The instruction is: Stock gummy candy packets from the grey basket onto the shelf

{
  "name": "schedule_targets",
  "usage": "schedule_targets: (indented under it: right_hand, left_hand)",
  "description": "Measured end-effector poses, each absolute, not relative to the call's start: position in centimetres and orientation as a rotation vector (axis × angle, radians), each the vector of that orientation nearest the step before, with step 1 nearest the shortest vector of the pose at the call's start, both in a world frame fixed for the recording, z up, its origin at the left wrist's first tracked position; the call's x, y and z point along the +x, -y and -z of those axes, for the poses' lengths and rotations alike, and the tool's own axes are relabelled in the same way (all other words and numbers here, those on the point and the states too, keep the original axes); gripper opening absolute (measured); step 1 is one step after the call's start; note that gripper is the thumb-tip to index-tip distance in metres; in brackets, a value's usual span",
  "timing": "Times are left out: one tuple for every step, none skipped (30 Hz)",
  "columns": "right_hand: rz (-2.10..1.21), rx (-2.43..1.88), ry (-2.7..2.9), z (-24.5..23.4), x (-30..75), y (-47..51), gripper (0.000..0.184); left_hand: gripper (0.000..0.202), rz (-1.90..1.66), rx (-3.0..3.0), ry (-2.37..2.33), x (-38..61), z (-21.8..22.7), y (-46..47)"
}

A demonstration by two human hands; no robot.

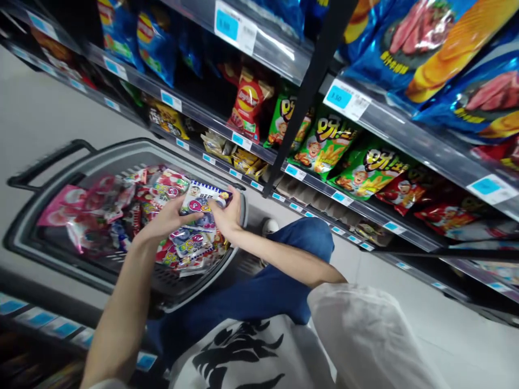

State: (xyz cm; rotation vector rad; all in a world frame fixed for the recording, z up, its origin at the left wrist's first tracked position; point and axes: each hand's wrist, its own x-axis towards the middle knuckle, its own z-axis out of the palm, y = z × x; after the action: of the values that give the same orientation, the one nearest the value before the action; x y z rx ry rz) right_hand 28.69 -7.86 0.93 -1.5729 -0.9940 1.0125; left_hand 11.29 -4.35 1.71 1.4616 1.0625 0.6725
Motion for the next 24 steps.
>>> schedule_targets:
  right_hand:
    - [-0.994, -1.541, 0.991, -1.3, 29.0, 7.3, 0.048]
    - [-0.992, -1.509, 1.008, -1.7, 29.4, 6.9, 0.040]
    - [-1.004, -1.480, 1.067, -2.2, 29.7, 6.5, 0.036]
    - [-1.009, -1.467, 1.160, -2.7, 30.1, 6.2, 0.037]
    - [-1.001, -1.472, 1.296, -3.3, 30.4, 6.0, 0.039]
    - [-0.973, -1.485, 1.479, -3.9, 30.7, 5.8, 0.041]
    - [-0.930, -1.497, 1.697, -4.5, 31.0, 5.7, 0.041]
    - [-0.878, -1.507, 1.922, -5.0, 31.3, 5.6, 0.036]
    - [-0.828, -1.512, 2.124, -5.6, 31.5, 5.5, 0.028]
    - [-0.780, -1.512, 2.289, -6.2, 31.6, 5.5, 0.023]
    - [-0.741, -1.501, 2.415, -6.9, 31.8, 5.4, 0.022]
    - [-0.705, -1.483, 2.511, -7.8, 32.1, 5.5, 0.023]
    - [-0.672, -1.454, 2.591, -8.8, 32.6, 5.6, 0.021]
    - [-0.636, -1.412, 2.654, -10.1, 33.3, 5.8, 0.021]
    - [-0.598, -1.370, 2.686, -11.5, 34.4, 6.2, 0.027]
    - [-0.551, -1.351, 2.684, -12.9, 35.8, 6.7, 0.036]
    - [-0.491, -1.367, 2.619, -14.3, 37.7, 7.5, 0.042]
    - [-0.402, -1.429, 2.495, -15.5, 40.0, 8.4, 0.043]
    - [-0.241, -1.542, 2.336, -16.4, 42.6, 9.5, 0.038]
    - [0.005, -1.695, 2.118, -17.0, 45.4, 10.7, 0.030]
    - [0.256, -1.822, 1.871, -17.2, 48.3, 12.1, 0.029]
    - [0.447, -1.948, 1.643, -17.1, 51.2, 13.7, 0.037]
    - [0.567, -2.047, 1.488, -16.7, 53.8, 15.3, 0.045]
    - [0.557, -2.117, 1.465, -16.0, 56.1, 16.9, 0.051]
  left_hand:
    - [0.069, -0.643, 1.471, -1.041, 11.3, -2.0, 4.5]
    - [0.070, -0.618, 1.487, -1.022, 11.3, -2.2, 4.5]
    - [0.071, -0.605, 1.517, -1.009, 11.2, -2.4, 4.5]
    - [0.071, -0.603, 1.561, -1.000, 11.1, -2.6, 4.5]
    - [0.071, -0.608, 1.613, -0.993, 10.9, -2.7, 4.3]
    - [0.069, -0.610, 1.665, -0.988, 10.6, -2.8, 4.2]
    - [0.067, -0.613, 1.708, -0.990, 10.3, -2.9, 4.0]
    - [0.065, -0.622, 1.738, -1.002, 10.0, -3.0, 3.9]
    - [0.064, -0.642, 1.751, -1.020, 9.7, -3.0, 3.9]
    - [0.065, -0.677, 1.741, -1.037, 9.6, -3.1, 3.9]
    - [0.066, -0.723, 1.708, -1.051, 9.5, -3.2, 4.0]
    - [0.068, -0.773, 1.655, -1.059, 9.5, -3.3, 4.1]
    - [0.070, -0.825, 1.592, -1.064, 9.6, -3.4, 4.2]
    - [0.070, -0.870, 1.540, -1.074, 9.7, -3.4, 4.3]
    - [0.067, -0.904, 1.526, -1.103, 9.8, -3.4, 4.4]
    - [0.061, -0.916, 1.575, -1.153, 9.9, -3.2, 4.4]
    - [0.052, -0.900, 1.688, -1.222, 9.9, -3.0, 4.3]
    - [0.041, -0.838, 1.850, -1.283, 9.8, -2.6, 4.2]
    - [0.034, -0.730, 2.030, -1.320, 9.7, -2.1, 4.0]
    - [0.032, -0.604, 2.189, -1.328, 9.6, -1.6, 3.7]
    - [0.032, -0.496, 2.300, -1.319, 9.4, -1.1, 3.5]
    - [0.032, -0.430, 2.354, -1.309, 9.4, -0.7, 3.2]
    - [0.031, -0.408, 2.358, -1.308, 9.3, -0.3, 3.0]
    - [0.028, -0.416, 2.326, -1.317, 9.3, 0.0, 2.8]
